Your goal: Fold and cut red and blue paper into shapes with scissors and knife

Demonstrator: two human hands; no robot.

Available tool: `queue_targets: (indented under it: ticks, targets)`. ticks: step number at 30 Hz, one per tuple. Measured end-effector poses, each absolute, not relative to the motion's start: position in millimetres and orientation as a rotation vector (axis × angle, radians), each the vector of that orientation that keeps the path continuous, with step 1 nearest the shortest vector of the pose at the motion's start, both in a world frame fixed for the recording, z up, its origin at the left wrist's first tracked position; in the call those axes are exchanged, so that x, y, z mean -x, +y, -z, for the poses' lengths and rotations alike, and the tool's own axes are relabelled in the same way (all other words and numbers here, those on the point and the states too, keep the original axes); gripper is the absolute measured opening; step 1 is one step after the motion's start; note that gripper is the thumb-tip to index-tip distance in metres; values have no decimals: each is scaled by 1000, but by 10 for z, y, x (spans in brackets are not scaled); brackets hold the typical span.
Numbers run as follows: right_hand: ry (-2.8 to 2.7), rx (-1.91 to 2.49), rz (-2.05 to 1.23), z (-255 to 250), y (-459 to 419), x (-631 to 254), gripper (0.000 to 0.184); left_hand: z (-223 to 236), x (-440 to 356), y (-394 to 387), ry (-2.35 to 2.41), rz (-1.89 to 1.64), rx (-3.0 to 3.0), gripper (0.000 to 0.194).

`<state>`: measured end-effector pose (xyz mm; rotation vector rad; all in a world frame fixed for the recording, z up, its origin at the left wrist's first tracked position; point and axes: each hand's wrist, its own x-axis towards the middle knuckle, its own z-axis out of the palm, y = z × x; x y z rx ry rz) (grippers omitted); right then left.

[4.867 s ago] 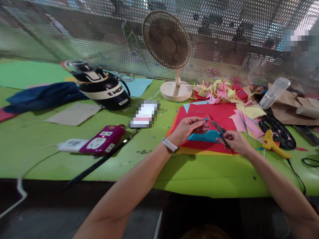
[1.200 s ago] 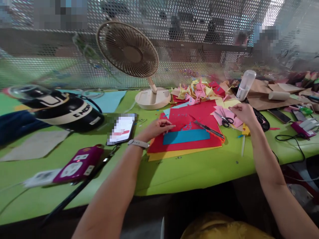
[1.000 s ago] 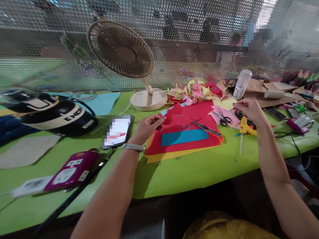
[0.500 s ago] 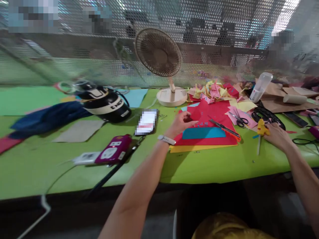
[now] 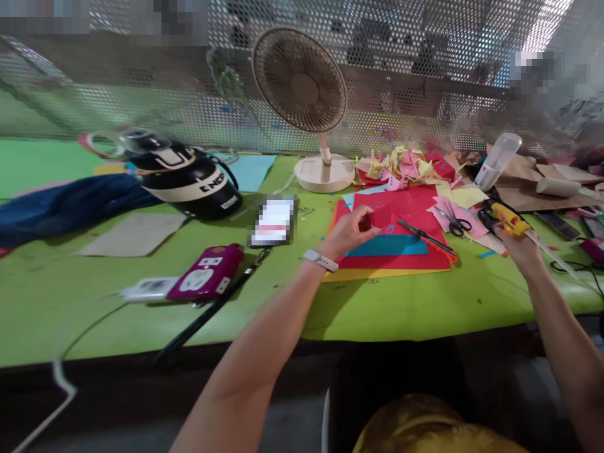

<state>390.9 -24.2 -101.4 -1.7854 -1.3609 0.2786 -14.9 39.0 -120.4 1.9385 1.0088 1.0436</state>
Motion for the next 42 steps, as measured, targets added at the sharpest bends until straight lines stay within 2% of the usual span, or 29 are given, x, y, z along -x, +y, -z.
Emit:
queue_targets:
  ticks: [2, 7, 10, 17, 23, 32, 42]
  targets:
    - [-1186, 1689, -448, 935, -198, -3730, 32, 1238, 153, 409, 982, -1042, -1944, 28]
    - [-1251, 1390, -779, 634, -163, -3150, 31, 1292, 126, 436, 874, -1087, -1941, 20]
    - [-1346, 1253, -943, 523, -138, -2816, 33, 1304, 93, 425, 891, -1073, -2005, 25]
    - [-1554, 1204, -1203, 652, -196, -2394, 35, 1258, 51, 360, 906, -1047, -2033, 19]
    - [-1640, 1222, -1204, 800, -286, -2370, 32, 1183, 29, 287, 1033, -931, -2057, 29]
    - [-1696, 1252, -1172, 828, -310, -2279, 25, 1169, 35, 251, 944, -898, -2207, 34]
    - [-1688, 1284, -1162, 896, -279, -2292, 32, 1148, 21, 230, 970, -837, -2253, 23]
